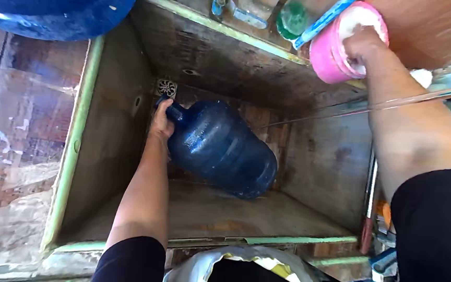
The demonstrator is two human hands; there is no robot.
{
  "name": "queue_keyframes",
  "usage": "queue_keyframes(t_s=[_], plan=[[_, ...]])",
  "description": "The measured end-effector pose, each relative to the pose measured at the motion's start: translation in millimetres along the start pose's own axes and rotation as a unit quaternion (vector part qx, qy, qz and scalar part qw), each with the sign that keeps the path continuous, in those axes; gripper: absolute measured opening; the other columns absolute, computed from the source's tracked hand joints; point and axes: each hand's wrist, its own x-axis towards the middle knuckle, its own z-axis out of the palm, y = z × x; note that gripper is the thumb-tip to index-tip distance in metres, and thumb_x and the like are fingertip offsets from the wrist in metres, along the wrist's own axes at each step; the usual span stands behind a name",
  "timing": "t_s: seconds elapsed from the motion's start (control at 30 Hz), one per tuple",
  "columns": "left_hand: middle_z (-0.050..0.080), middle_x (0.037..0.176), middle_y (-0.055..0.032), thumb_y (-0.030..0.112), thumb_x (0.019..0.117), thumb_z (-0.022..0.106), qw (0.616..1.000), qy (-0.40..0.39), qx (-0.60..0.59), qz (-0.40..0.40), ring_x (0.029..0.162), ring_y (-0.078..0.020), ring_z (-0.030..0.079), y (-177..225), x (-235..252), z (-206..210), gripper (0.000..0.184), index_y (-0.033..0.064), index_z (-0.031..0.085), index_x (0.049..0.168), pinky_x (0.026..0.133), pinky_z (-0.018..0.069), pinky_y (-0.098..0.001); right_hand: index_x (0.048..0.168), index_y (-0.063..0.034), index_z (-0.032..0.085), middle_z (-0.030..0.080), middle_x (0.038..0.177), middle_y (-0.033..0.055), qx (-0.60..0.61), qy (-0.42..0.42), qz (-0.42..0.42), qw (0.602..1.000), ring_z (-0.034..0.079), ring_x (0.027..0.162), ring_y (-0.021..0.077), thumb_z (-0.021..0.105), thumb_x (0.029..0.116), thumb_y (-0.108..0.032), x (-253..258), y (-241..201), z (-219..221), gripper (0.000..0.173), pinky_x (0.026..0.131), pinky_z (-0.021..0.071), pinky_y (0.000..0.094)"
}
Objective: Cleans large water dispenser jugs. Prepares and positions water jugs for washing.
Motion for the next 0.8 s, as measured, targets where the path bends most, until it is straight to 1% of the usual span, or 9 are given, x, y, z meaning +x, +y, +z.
queue_keyframes(t_s=[0.1, 0.2, 0.3, 0.37, 0.47, 0.57, 0.6, 0.7, 0.8], plan=[[0.061, 0.121, -0.0094, 0.038, 0.105, 0.051, 0.997, 0.079, 0.006, 0.009, 0.107, -0.016, 0.062, -2, 2, 7, 0.046, 0.0081, 0.048, 0.14, 0.092, 0.0533, -0.0365, 0.142, 0.0059, 0.051, 0.052, 0.141, 0.0349, 0.095, 0.039, -0.048, 0.994, 0.05, 0.132, 0.0496, 0.064, 0.0965, -0.016, 1, 17, -13, 0.053, 0.106, 0.0392, 0.0695], [0.057, 0.139, -0.0158, 0.047, 0.0982, 0.065, 0.982, 0.183, 0.033, 0.021, 0.122, -0.0209, 0.06, -5, 4, 9, 0.073, 0.005, 0.039, 0.151, 0.103, 0.0516, -0.0409, 0.124, -0.0079, 0.059, 0.065, 0.113, 0.0042, 0.316, 0.113, -0.133, 0.932, 0.066, 0.101, 0.0116, 0.068, 0.0926, -0.029, -37, 39, -36, 0.039, 0.09, 0.0564, 0.0352], [0.06, 0.134, -0.0155, 0.04, 0.0934, 0.07, 0.98, 0.194, 0.037, 0.011, 0.118, -0.0225, 0.061, -9, 6, 12, 0.068, 0.0055, 0.045, 0.147, 0.098, 0.0535, -0.0435, 0.118, -0.017, 0.051, 0.063, 0.104, -0.0057, 0.503, 0.053, -0.211, 0.836, 0.065, 0.097, 0.0088, 0.046, 0.1041, -0.021, -142, 56, -37, 0.015, 0.089, 0.0578, 0.035], [0.062, 0.129, -0.0146, 0.036, 0.0949, 0.068, 0.984, 0.174, 0.03, 0.011, 0.114, -0.0219, 0.063, -6, 5, 23, 0.062, 0.0055, 0.047, 0.145, 0.095, 0.0547, -0.0431, 0.113, -0.0188, 0.055, 0.066, 0.102, -0.0102, 0.504, 0.049, -0.227, 0.832, 0.066, 0.095, 0.0037, 0.05, 0.0979, -0.02, -217, 57, -2, 0.016, 0.086, 0.0585, 0.0295], [0.064, 0.12, -0.0139, 0.034, 0.0943, 0.067, 0.992, 0.115, 0.044, 0.033, 0.105, -0.0209, 0.065, 2, -9, 59, 0.059, 0.0031, 0.049, 0.141, 0.09, 0.0561, -0.0418, 0.107, -0.0041, 0.064, 0.063, 0.124, 0.0076, 0.37, 0.111, -0.371, 0.844, 0.061, 0.118, 0.0113, 0.072, 0.093, -0.024, -290, 35, 85, 0.026, 0.099, 0.0547, 0.0298], [0.067, 0.11, -0.0122, 0.024, 0.0898, 0.068, 0.993, -0.033, 0.066, 0.09, 0.096, -0.0191, 0.067, 9, -41, 112, 0.057, 0.0002, 0.047, 0.138, 0.085, 0.0581, -0.0397, 0.124, -0.0073, 0.073, 0.062, 0.135, 0.0228, 0.258, 0.149, -0.408, 0.863, 0.057, 0.13, 0.0379, 0.069, 0.0928, -0.026, -288, -8, 156, 0.037, 0.108, 0.0477, 0.0531], [0.068, 0.109, -0.0114, 0.021, 0.0856, 0.07, 0.987, -0.099, 0.072, 0.103, 0.096, -0.0184, 0.068, 8, -54, 124, 0.061, 0.0, 0.046, 0.138, 0.086, 0.0587, -0.0395, 0.128, -0.0086, 0.072, 0.061, 0.139, 0.0236, 0.246, 0.146, -0.379, 0.88, 0.052, 0.136, 0.043, 0.068, 0.0924, -0.026, -273, -15, 164, 0.039, 0.113, 0.0408, 0.0597], [0.07, 0.106, -0.0044, 0.022, 0.0739, 0.077, 0.953, -0.26, 0.101, 0.117, 0.097, -0.0141, 0.069, 9, -81, 136, 0.062, 0.0062, 0.05, 0.128, 0.086, 0.0593, -0.0353, 0.134, -0.0003, 0.065, 0.063, 0.137, 0.0211, 0.338, 0.018, -0.156, 0.928, 0.058, 0.132, 0.0324, 0.06, 0.1026, -0.023, -198, -2, 136, 0.039, 0.114, 0.0434, 0.0507], [0.071, 0.11, -0.0051, 0.027, 0.0787, 0.077, 0.958, -0.248, 0.109, 0.099, 0.1, -0.0143, 0.068, 11, -80, 119, 0.065, 0.0052, 0.048, 0.132, 0.09, 0.0585, -0.0351, 0.137, 0.0041, 0.059, 0.062, 0.136, 0.026, 0.442, -0.045, 0.0, 0.896, 0.059, 0.128, 0.0355, 0.048, 0.1089, -0.031, -185, 27, 165, 0.046, 0.111, 0.044, 0.055]])
